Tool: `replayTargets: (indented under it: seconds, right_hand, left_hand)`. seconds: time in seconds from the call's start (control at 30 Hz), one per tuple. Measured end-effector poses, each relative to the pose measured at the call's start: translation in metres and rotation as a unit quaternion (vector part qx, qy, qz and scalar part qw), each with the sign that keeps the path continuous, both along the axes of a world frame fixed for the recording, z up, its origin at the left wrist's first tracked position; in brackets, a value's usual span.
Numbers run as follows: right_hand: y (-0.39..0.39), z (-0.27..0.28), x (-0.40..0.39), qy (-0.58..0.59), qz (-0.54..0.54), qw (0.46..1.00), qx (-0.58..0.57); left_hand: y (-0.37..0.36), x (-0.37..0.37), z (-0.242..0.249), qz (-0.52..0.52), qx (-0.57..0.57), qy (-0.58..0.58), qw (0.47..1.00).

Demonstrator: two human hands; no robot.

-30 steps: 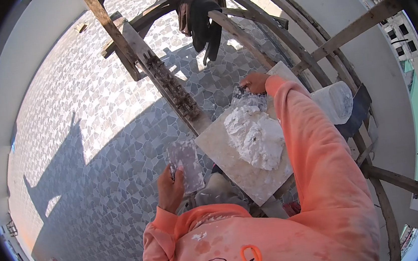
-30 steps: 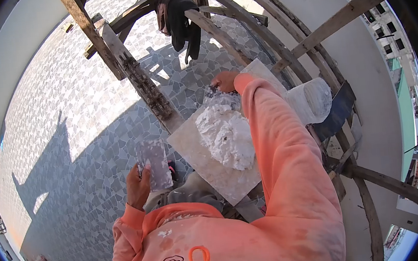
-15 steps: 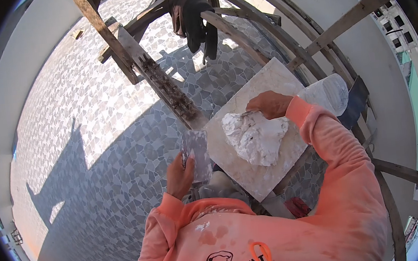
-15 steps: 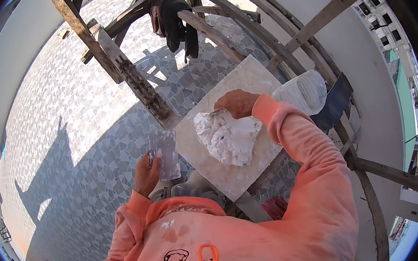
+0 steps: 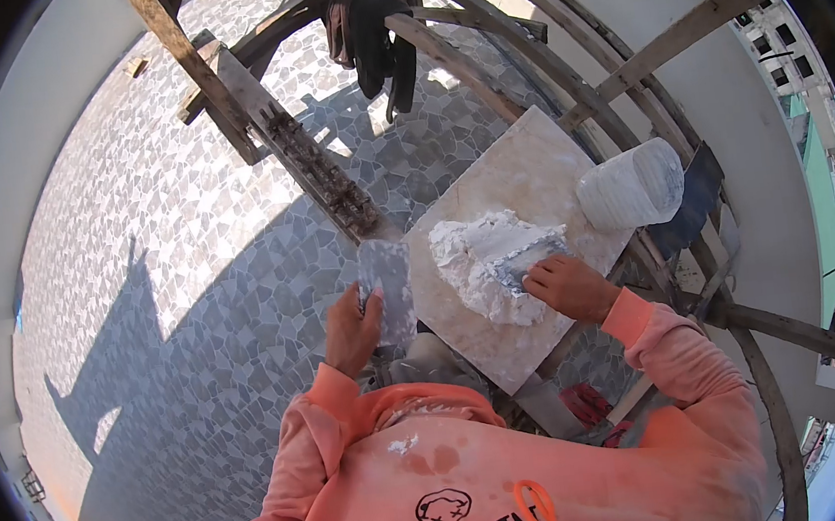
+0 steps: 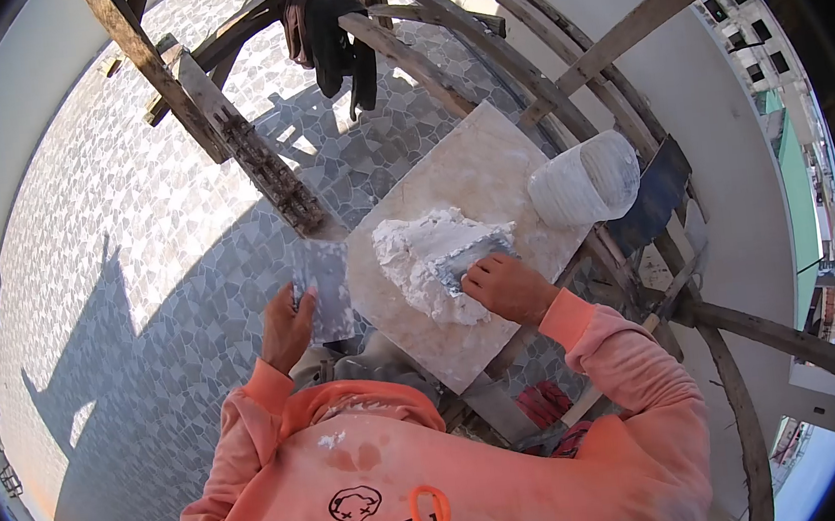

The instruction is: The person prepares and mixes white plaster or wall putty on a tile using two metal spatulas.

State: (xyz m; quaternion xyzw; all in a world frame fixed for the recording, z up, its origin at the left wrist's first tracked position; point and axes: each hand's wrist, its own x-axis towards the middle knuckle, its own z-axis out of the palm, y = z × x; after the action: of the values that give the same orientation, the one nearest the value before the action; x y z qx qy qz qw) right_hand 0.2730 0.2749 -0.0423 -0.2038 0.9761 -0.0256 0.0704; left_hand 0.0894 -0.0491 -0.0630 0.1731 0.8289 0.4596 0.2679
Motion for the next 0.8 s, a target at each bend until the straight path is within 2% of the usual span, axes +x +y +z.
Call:
replayTargets:
  seconds: [0.1,0.2,0.27,0.33,0.43,0.53,0.63,0.8]
  right_hand:
    - [0.015,0.032,-0.038,-0.036,-0.073,0.994,-0.067]
    - [0.03,0.026,-0.103,-0.027,-0.135,0.982,-0.126]
    - [0.041,-0.003,-0.156,-0.06,-0.171,0.968,-0.172]
    - [0.049,-0.033,-0.203,-0.102,-0.169,0.975,-0.1]
    - [0.044,-0.066,-0.238,-0.127,-0.183,0.967,-0.12]
    - [0.021,-0.077,-0.253,-0.183,-0.153,0.967,-0.094]
    - [-0.007,-0.099,-0.266,-0.233,-0.059,0.965,-0.11]
    - [-0.042,-0.108,-0.284,-0.4,0.12,0.902,-0.107]
  left_hand:
    - [-0.01,0.002,-0.005,0.015,-0.011,0.007,1.0]
    - [-0.018,0.006,-0.002,0.038,-0.019,0.001,0.999]
    - [-0.023,0.01,0.004,0.057,-0.019,-0.005,0.998]
    - [-0.029,0.014,0.009,0.078,-0.011,-0.008,0.997]
    - [-0.041,0.021,0.02,0.094,-0.034,0.02,0.995]
    - [-0.053,0.03,0.014,0.136,0.0,0.001,0.991]
    - [-0.057,0.035,0.013,0.157,0.023,0.014,0.987]
    - [-0.053,0.035,0.032,0.154,-0.015,-0.011,0.988]
